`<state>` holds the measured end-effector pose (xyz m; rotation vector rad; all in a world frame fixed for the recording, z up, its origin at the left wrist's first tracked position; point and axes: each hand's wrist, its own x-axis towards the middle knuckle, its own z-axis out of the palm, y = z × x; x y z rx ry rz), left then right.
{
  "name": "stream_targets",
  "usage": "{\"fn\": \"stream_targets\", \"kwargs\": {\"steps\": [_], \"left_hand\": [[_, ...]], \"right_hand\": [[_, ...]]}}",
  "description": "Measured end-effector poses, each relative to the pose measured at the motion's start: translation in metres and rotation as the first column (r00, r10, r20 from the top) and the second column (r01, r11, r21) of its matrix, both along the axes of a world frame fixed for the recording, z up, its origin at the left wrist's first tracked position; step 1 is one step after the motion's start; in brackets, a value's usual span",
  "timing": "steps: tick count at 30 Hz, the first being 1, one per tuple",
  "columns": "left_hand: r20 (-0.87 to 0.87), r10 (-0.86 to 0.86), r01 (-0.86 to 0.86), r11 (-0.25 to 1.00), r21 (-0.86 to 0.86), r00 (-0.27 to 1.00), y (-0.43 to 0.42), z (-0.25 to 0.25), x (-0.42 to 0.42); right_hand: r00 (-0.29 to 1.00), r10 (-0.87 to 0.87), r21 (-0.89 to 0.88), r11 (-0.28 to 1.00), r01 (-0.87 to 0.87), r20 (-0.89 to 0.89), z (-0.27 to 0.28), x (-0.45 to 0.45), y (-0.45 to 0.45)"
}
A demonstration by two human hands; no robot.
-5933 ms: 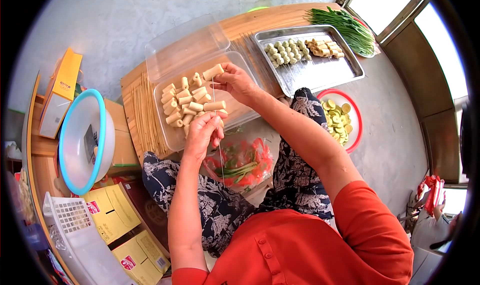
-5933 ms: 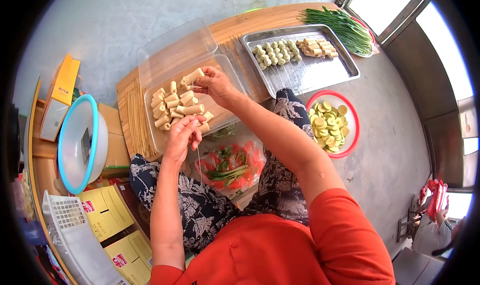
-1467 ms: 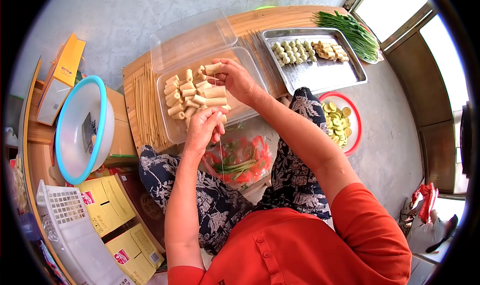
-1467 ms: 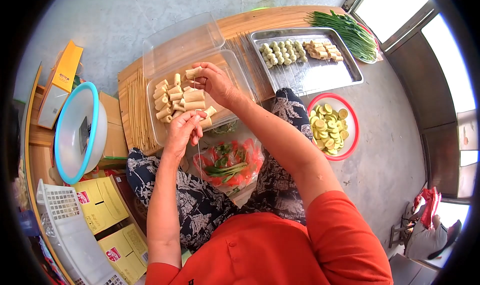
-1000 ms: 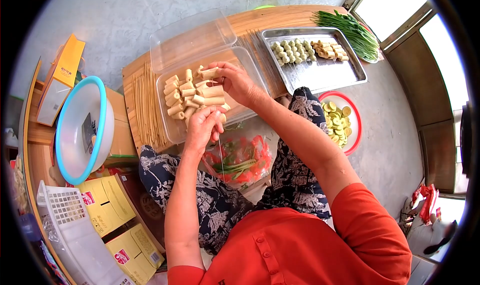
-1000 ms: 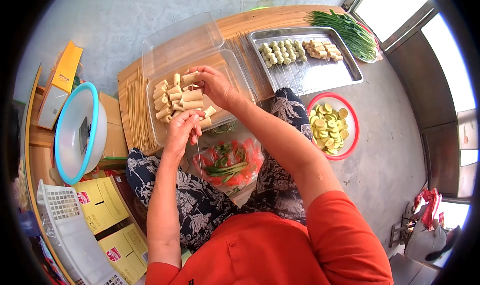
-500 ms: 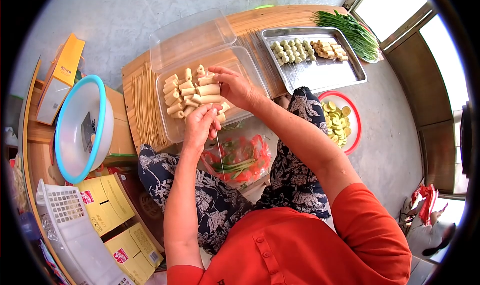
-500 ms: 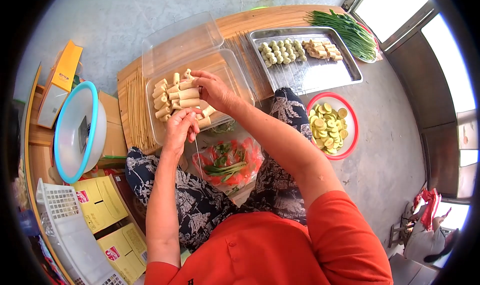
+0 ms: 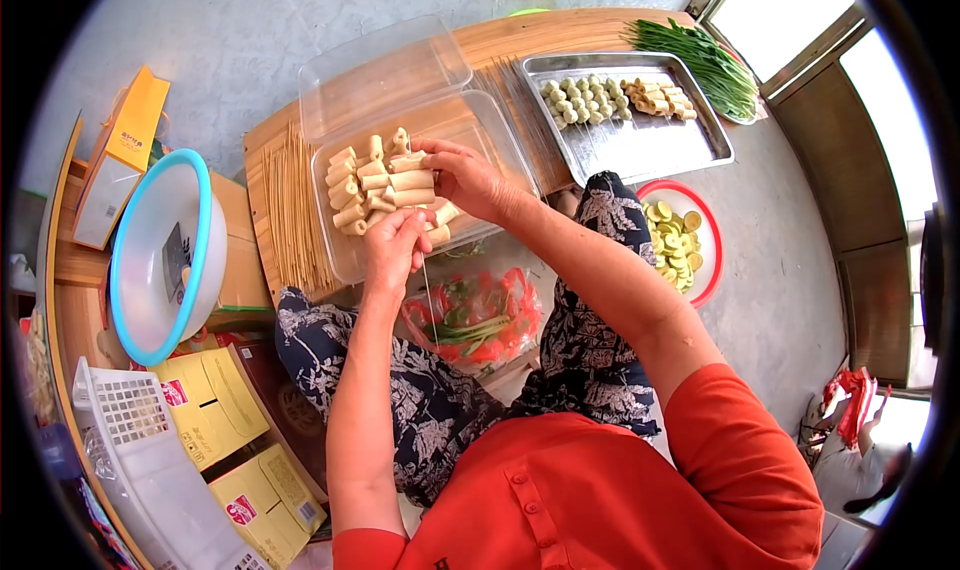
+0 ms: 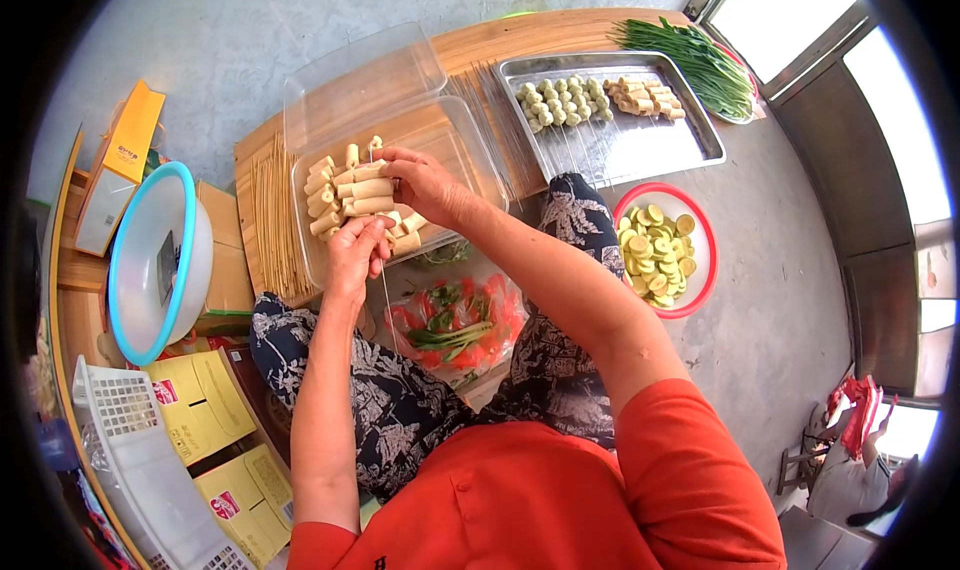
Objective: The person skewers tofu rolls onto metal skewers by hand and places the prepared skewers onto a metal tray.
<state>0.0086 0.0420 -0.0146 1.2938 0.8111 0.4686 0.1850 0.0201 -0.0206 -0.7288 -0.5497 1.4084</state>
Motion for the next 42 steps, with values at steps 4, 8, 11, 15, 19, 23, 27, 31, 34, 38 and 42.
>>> {"fn": "stream_targets", "kwargs": {"steps": [4, 8, 11, 15, 19, 23, 27, 31, 34, 38, 42], "left_hand": [[0.004, 0.062, -0.062, 0.998, -0.021, 0.998, 0.002, -0.004, 0.000], [-0.001, 0.078, -0.078, 0.997, -0.023, 0.997, 0.002, -0.004, 0.000], [-0.022, 0.110, -0.110, 0.993, -0.034, 0.994, 0.000, -0.002, -0.001], [-0.006, 0.083, -0.083, 0.996, 0.040, 0.997, 0.004, 0.002, -0.002], [-0.013, 0.080, -0.079, 0.994, 0.070, 0.997, 0.005, 0.006, -0.005], [0.004, 0.068, -0.068, 0.996, 0.050, 0.998, 0.004, 0.007, -0.006], [0.013, 0.063, -0.064, 0.997, 0.050, 0.998, 0.004, 0.009, -0.008], [0.008, 0.028, -0.029, 0.997, 0.078, 1.000, 0.003, 0.007, -0.008], [-0.054, -0.047, 0.052, 0.994, 0.096, 0.997, -0.001, 0.005, -0.007], [-0.075, -0.124, 0.130, 0.988, 0.080, 0.989, -0.006, 0.007, -0.005], [-0.066, -0.138, 0.140, 0.990, 0.028, 0.988, -0.008, 0.010, -0.004]], "right_hand": [[0.999, 0.032, -0.012, 0.999, -0.032, -0.004, -0.004, -0.001, 0.002], [0.996, 0.080, -0.008, 0.997, -0.079, 0.027, -0.005, 0.000, 0.004], [0.995, 0.092, -0.049, 0.995, -0.090, 0.033, -0.008, 0.005, 0.005], [0.857, -0.038, -0.117, 0.987, 0.114, 0.514, -0.031, 0.017, 0.008], [-0.211, 0.105, -0.104, 0.994, 0.017, 0.972, -0.061, 0.012, -0.005], [-0.450, 0.085, -0.116, 0.992, -0.042, 0.889, -0.074, 0.000, -0.007], [-0.416, 0.215, -0.200, 0.977, 0.080, 0.883, -0.068, 0.000, 0.002], [0.380, -0.018, -0.071, 0.973, 0.219, 0.925, -0.049, 0.035, 0.021], [0.838, -0.144, -0.131, 0.960, 0.248, 0.527, -0.019, 0.042, 0.016], [0.972, -0.175, 0.000, 0.984, 0.177, 0.159, -0.008, 0.044, 0.009], [0.977, -0.181, 0.026, 0.983, 0.179, 0.115, -0.005, 0.041, 0.008]]}}
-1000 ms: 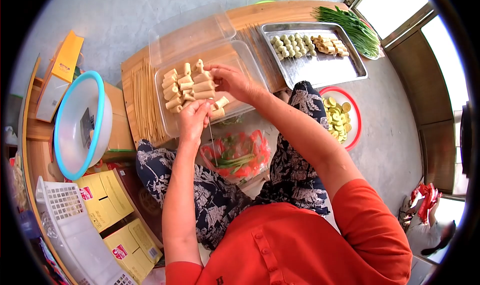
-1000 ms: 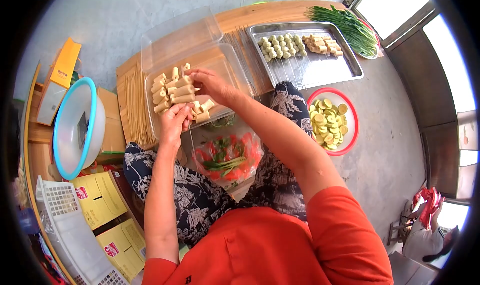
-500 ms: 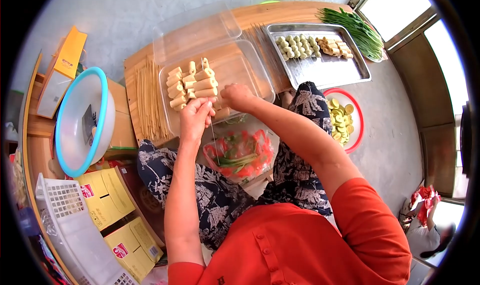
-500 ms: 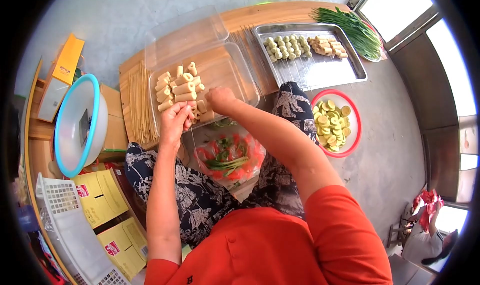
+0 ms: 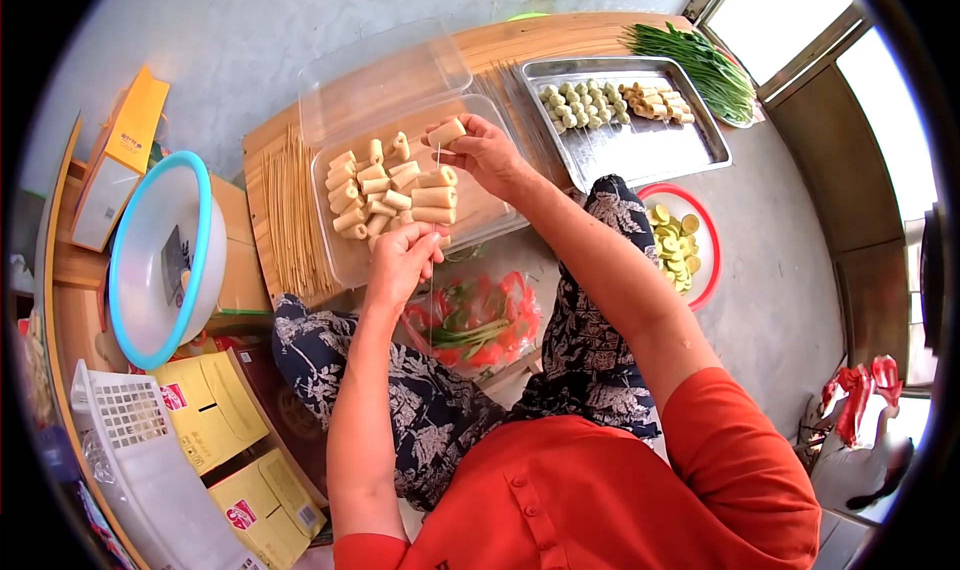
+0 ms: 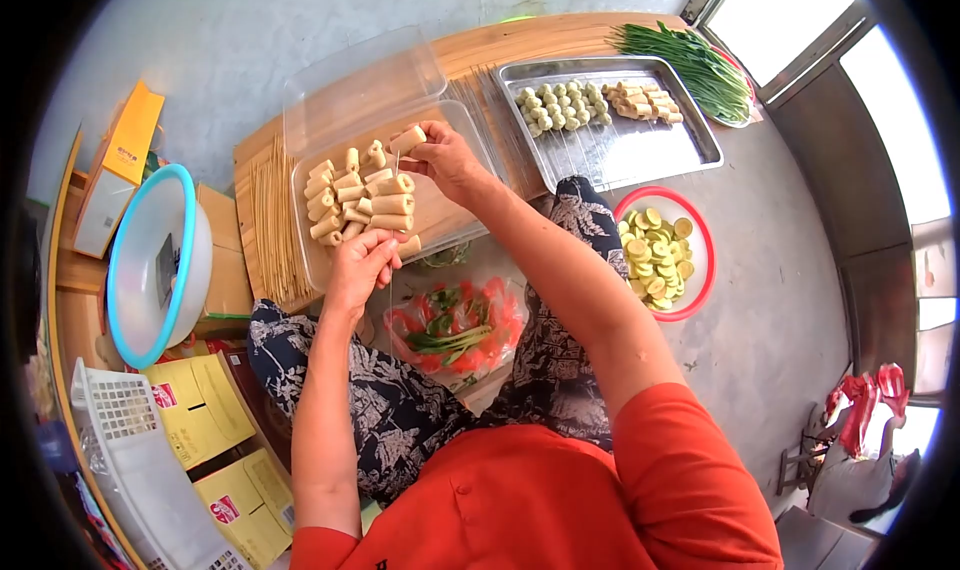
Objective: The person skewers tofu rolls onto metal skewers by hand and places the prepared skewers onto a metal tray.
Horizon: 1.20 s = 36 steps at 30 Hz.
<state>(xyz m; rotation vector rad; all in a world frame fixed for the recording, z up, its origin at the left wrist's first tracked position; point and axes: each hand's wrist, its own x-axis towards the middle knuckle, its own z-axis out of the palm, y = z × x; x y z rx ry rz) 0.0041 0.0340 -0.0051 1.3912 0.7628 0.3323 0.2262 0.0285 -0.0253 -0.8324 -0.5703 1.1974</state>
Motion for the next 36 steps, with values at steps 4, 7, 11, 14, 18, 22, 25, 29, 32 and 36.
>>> {"fn": "stream_targets", "kwargs": {"steps": [4, 7, 11, 14, 18, 22, 25, 29, 32, 36], "left_hand": [[0.039, -0.011, 0.014, 0.998, -0.065, 0.999, 0.001, 0.001, 0.000], [0.049, -0.019, 0.023, 0.996, -0.085, 0.999, 0.001, 0.001, 0.000], [0.058, -0.040, 0.045, 0.994, -0.100, 0.998, 0.000, 0.003, 0.001], [0.041, -0.046, 0.050, 0.994, -0.095, 0.998, -0.001, 0.004, 0.002], [0.057, -0.038, 0.044, 0.995, -0.091, 0.998, 0.000, 0.002, 0.002], [0.056, -0.033, 0.039, 0.994, -0.099, 0.998, 0.000, 0.002, 0.002], [0.052, -0.031, 0.036, 0.995, -0.093, 0.998, -0.001, 0.001, 0.002], [0.068, -0.016, 0.022, 0.995, -0.100, 0.998, -0.001, 0.001, 0.002], [0.066, -0.015, 0.022, 0.994, -0.106, 0.998, 0.000, 0.001, 0.002], [0.067, -0.005, 0.012, 0.995, -0.098, 0.998, -0.001, 0.002, 0.003]], "right_hand": [[1.000, -0.012, 0.005, 1.000, 0.012, -0.004, 0.003, -0.005, 0.000], [1.000, -0.008, 0.022, 1.000, 0.008, 0.013, 0.002, -0.007, 0.000], [0.999, -0.042, 0.021, 0.999, 0.041, 0.027, 0.004, -0.009, 0.000], [0.998, -0.037, 0.024, 0.999, 0.036, 0.044, 0.004, -0.010, 0.000], [0.998, -0.022, 0.025, 0.999, 0.021, 0.056, 0.002, -0.011, 0.000], [0.997, -0.019, 0.022, 1.000, 0.018, 0.072, 0.004, -0.012, -0.001], [0.997, -0.018, 0.014, 1.000, 0.017, 0.078, 0.002, -0.012, 0.000], [0.998, -0.012, 0.054, 0.999, 0.008, 0.070, 0.003, -0.015, -0.001], [1.000, -0.014, 0.076, 0.997, 0.015, -0.015, 0.010, -0.019, -0.002], [0.995, 0.027, 0.198, 0.980, -0.008, -0.092, 0.002, -0.016, -0.004]]}}
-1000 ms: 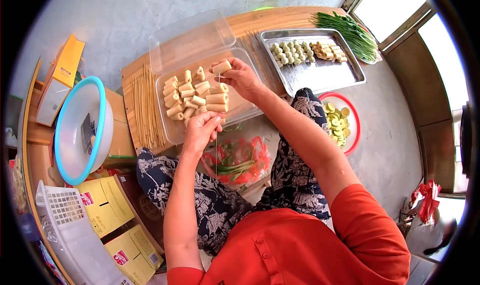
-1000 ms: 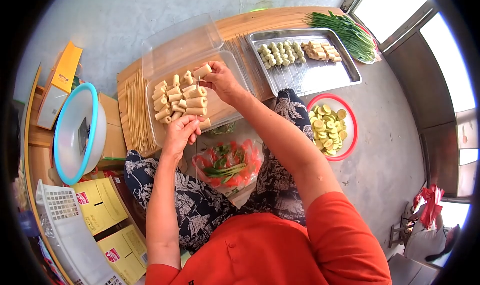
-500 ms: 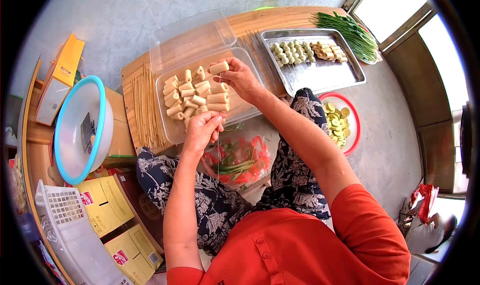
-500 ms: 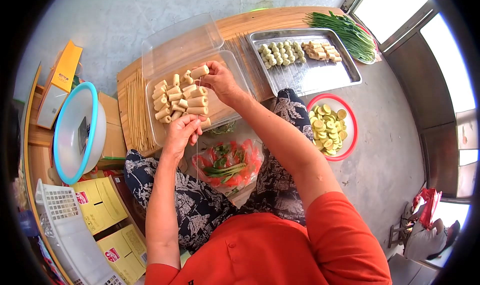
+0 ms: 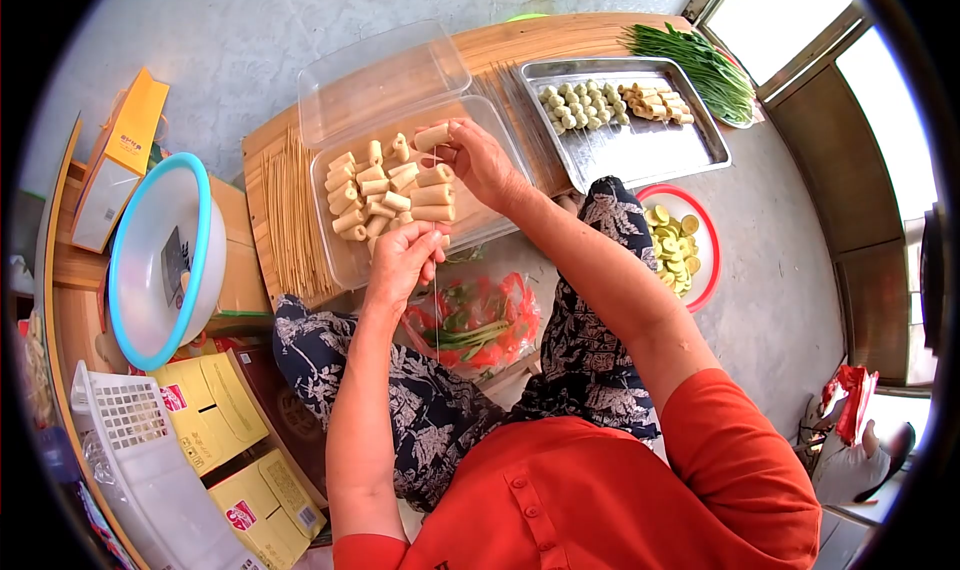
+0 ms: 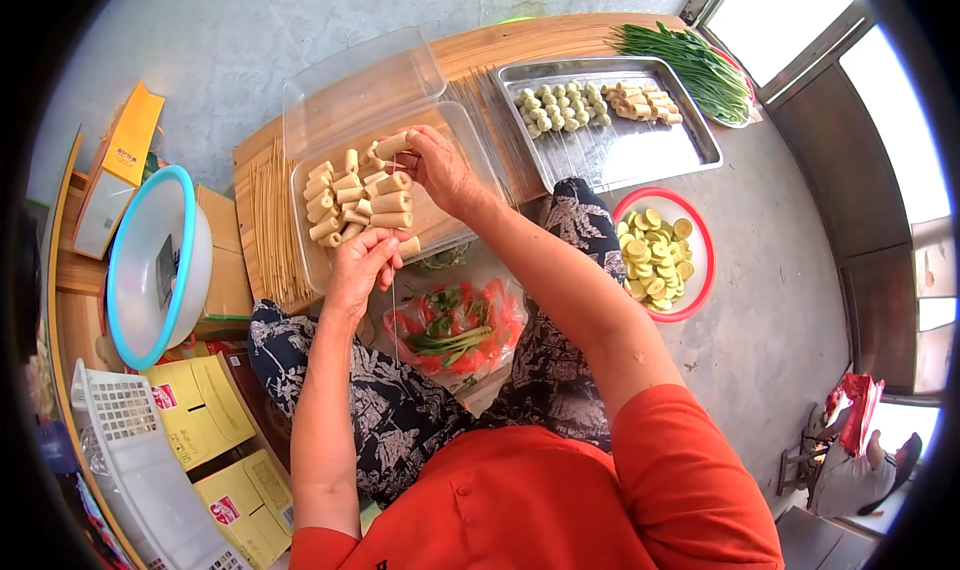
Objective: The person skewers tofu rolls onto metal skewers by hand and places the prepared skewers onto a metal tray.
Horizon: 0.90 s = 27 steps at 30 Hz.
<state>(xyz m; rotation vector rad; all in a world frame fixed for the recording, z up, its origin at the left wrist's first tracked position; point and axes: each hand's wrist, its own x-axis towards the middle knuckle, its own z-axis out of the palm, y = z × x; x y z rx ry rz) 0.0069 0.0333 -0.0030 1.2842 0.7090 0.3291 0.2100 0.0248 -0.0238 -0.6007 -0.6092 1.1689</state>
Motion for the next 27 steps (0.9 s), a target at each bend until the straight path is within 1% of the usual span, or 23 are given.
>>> {"fn": "stream_targets", "kwargs": {"steps": [1, 3, 6, 13, 15, 18, 27], "left_hand": [[0.006, 0.005, -0.005, 1.000, 0.001, 1.000, 0.0001, -0.0007, 0.0000], [0.013, 0.011, -0.011, 1.000, 0.002, 1.000, 0.0006, -0.0023, 0.0000], [0.024, 0.019, -0.020, 1.000, 0.018, 1.000, 0.0011, -0.0034, -0.0001], [-0.007, 0.034, -0.034, 0.998, 0.050, 0.999, -0.0002, -0.0014, 0.0007], [-0.009, 0.041, -0.041, 0.998, 0.052, 0.999, 0.0006, -0.0022, 0.0006], [-0.018, 0.039, -0.038, 0.997, 0.072, 0.999, 0.0017, -0.0037, 0.0005], [-0.027, 0.048, -0.045, 0.995, 0.087, 0.999, 0.0020, -0.0044, 0.0004]], "right_hand": [[1.000, 0.000, 0.000, 1.000, 0.000, 0.000, -0.0010, -0.0001, 0.0005], [0.999, -0.034, -0.101, 0.994, 0.032, -0.017, -0.0028, -0.0003, 0.0024], [0.999, -0.048, -0.129, 0.991, 0.047, -0.007, -0.0035, -0.0004, 0.0037], [0.999, -0.034, -0.110, 0.993, 0.036, 0.015, -0.0024, 0.0023, 0.0033], [1.000, 0.004, -0.153, 0.988, 0.000, 0.026, -0.0005, 0.0001, 0.0016], [0.999, 0.011, -0.163, 0.987, -0.005, 0.034, -0.0015, -0.0007, 0.0017], [0.997, 0.077, -0.129, 0.989, -0.075, 0.012, 0.0032, -0.0011, -0.0023]]}}
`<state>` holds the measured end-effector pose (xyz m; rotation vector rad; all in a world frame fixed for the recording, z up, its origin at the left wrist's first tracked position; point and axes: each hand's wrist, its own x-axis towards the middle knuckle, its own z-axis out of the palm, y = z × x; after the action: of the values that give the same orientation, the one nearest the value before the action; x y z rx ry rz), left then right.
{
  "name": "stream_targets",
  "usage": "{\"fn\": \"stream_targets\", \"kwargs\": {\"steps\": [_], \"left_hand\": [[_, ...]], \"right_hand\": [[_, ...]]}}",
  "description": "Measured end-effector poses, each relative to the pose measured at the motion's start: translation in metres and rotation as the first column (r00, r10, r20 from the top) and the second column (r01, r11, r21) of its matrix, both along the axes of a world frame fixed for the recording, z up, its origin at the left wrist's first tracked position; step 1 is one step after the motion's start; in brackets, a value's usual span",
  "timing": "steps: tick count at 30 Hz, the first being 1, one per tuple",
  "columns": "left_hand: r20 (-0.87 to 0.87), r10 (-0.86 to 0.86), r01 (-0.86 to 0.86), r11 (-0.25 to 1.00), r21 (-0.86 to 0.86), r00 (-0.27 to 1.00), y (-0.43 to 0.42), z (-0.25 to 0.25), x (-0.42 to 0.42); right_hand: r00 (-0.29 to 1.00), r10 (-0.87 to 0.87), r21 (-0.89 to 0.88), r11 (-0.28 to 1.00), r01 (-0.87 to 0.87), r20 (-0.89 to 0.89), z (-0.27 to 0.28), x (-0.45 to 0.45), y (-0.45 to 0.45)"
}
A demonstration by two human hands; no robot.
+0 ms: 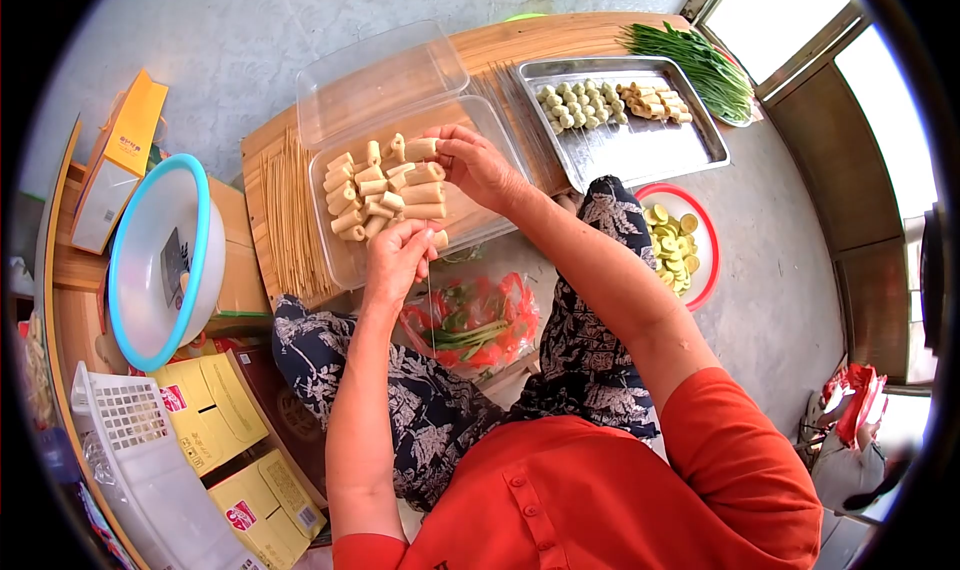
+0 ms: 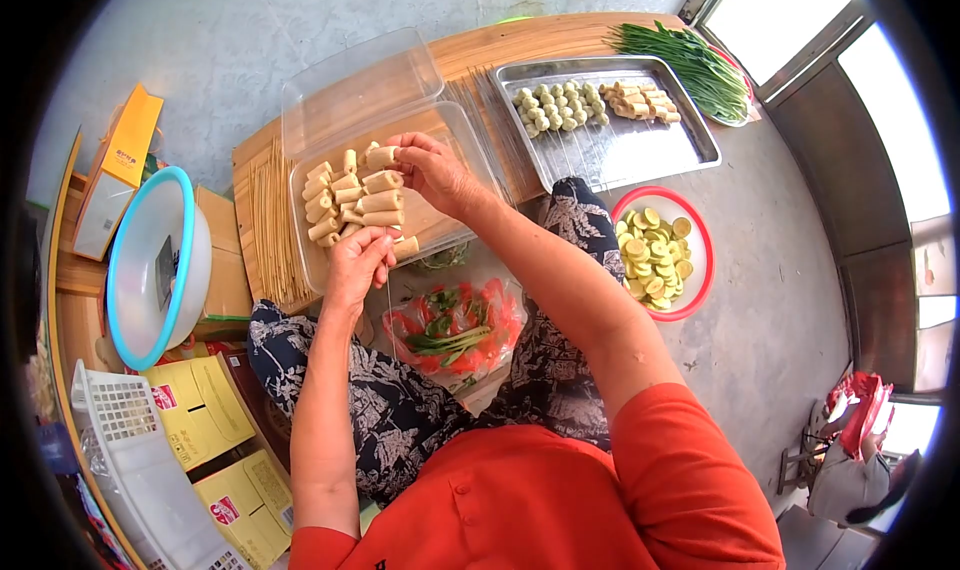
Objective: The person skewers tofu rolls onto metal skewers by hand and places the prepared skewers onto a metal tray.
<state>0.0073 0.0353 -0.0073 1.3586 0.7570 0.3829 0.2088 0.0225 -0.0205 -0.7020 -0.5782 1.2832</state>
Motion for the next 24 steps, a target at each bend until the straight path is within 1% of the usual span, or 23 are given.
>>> {"fn": "stream_targets", "kwargs": {"steps": [3, 6, 8, 9, 10, 11, 12, 13, 14, 15, 18, 20, 21, 23, 24], "left_hand": [[-0.002, 0.012, -0.012, 1.000, 0.011, 1.000, 0.001, -0.001, 0.000], [0.003, 0.034, -0.034, 0.999, 0.020, 0.999, 0.001, -0.003, 0.001], [0.011, 0.049, -0.049, 0.993, 0.109, 0.999, 0.001, -0.008, 0.003], [0.010, 0.048, -0.049, 0.993, 0.108, 0.999, 0.001, -0.010, 0.003], [-0.032, 0.059, -0.052, 0.982, 0.179, 0.998, 0.000, -0.009, 0.003], [-0.074, 0.073, -0.052, 0.967, 0.248, 0.995, -0.001, -0.009, 0.004], [-0.075, 0.072, -0.052, 0.967, 0.248, 0.995, -0.001, -0.008, 0.005], [-0.095, 0.079, -0.050, 0.960, 0.275, 0.992, -0.002, -0.008, 0.006], [-0.115, 0.086, -0.048, 0.952, 0.301, 0.990, -0.002, -0.007, 0.006], [-0.115, 0.086, -0.048, 0.953, 0.300, 0.990, -0.002, -0.007, 0.007], [-0.097, 0.083, -0.055, 0.963, 0.263, 0.992, -0.001, -0.006, 0.007], [-0.063, 0.092, -0.083, 0.987, 0.139, 0.994, -0.002, -0.004, 0.008], [-0.063, 0.092, -0.082, 0.987, 0.139, 0.994, -0.001, -0.004, 0.008], [-0.010, 0.095, -0.095, 0.995, 0.028, 0.995, 0.001, -0.006, 0.007], [-0.011, 0.095, -0.095, 0.995, 0.028, 0.995, 0.001, -0.007, 0.006]], "right_hand": [[0.999, 0.015, -0.028, 1.000, -0.013, 0.049, -0.005, 0.000, 0.002], [0.998, 0.048, -0.034, 0.998, -0.046, 0.052, -0.007, 0.000, 0.002], [0.999, 0.043, -0.033, 0.999, -0.042, 0.023, -0.003, 0.000, 0.000], [0.999, 0.037, -0.032, 0.999, -0.037, -0.006, -0.001, -0.001, -0.001], [0.999, 0.037, -0.032, 0.999, -0.037, -0.006, 0.000, -0.002, -0.002], [0.999, 0.044, -0.068, 0.997, -0.042, 0.027, 0.001, -0.003, -0.002], [0.997, 0.053, -0.104, 0.993, -0.046, 0.060, 0.001, -0.004, -0.003], [0.997, 0.052, -0.105, 0.993, -0.046, 0.059, 0.002, -0.006, -0.004], [0.991, 0.067, -0.114, 0.992, -0.054, 0.115, 0.002, -0.009, -0.006], [0.982, 0.083, -0.122, 0.991, -0.062, 0.171, 0.002, -0.010, -0.007], [0.980, 0.085, -0.106, 0.992, -0.066, 0.180, -0.002, -0.012, -0.007], [0.980, 0.093, -0.101, 0.992, -0.076, 0.179, -0.003, -0.011, -0.006], [0.979, 0.101, -0.096, 0.992, -0.085, 0.177, -0.004, -0.011, -0.006], [0.982, 0.112, -0.074, 0.992, -0.102, 0.149, -0.008, -0.011, -0.004], [0.985, 0.126, -0.052, 0.991, -0.120, 0.122, -0.010, -0.011, -0.003]]}}
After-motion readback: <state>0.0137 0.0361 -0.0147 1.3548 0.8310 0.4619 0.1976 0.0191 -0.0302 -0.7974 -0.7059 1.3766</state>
